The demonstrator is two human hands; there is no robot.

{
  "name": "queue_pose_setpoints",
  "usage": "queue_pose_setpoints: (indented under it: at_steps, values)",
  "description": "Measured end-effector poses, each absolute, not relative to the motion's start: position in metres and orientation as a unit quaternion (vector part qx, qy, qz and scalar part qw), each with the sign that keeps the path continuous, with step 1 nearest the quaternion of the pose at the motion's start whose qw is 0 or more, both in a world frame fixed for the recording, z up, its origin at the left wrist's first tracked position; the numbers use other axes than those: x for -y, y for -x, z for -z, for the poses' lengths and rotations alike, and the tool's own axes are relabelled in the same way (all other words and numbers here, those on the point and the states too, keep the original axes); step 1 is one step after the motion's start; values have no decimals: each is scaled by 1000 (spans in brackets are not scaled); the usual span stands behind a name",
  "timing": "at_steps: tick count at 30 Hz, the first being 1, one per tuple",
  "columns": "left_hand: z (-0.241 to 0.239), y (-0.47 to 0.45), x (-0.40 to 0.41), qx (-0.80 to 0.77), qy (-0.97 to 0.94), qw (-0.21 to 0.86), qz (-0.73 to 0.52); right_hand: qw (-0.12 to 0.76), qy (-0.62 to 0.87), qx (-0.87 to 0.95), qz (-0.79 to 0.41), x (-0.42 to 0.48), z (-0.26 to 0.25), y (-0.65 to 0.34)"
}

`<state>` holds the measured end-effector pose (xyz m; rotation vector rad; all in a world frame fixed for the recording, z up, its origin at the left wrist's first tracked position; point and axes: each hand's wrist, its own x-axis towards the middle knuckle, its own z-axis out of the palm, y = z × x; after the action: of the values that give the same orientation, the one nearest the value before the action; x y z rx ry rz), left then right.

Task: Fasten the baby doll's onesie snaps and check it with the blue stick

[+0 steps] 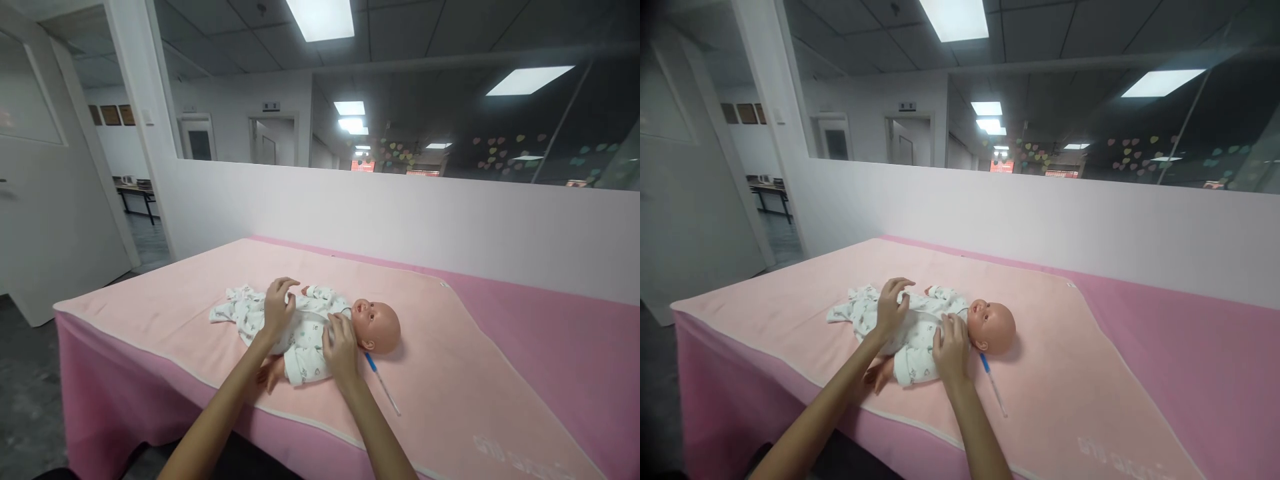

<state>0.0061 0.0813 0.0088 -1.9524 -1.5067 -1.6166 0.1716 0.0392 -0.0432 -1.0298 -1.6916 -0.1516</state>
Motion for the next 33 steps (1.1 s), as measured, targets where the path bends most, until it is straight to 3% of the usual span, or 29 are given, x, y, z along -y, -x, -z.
queue_pose_setpoints:
  at_steps: [8,14,19,24,29,33]
  values:
    - [-10,-68,-137,372,862,-138,316,460,524,707,116,16,65,-228]
    - [-4,-62,-133,320,853,-269,312,468,633,610,95,12,59,-261]
    - [-5,-49,-133,289,881,-259,270,411,706,575,32,-2,51,-275]
    - [3,-51,-132,335,860,-229,308,331,733,590,71,-2,79,-276]
    - [1,-53,-126,353,858,-220,303,321,727,600,85,12,95,-275]
    - [-3,-54,-123,364,855,-225,291,368,738,565,-2,36,86,-277]
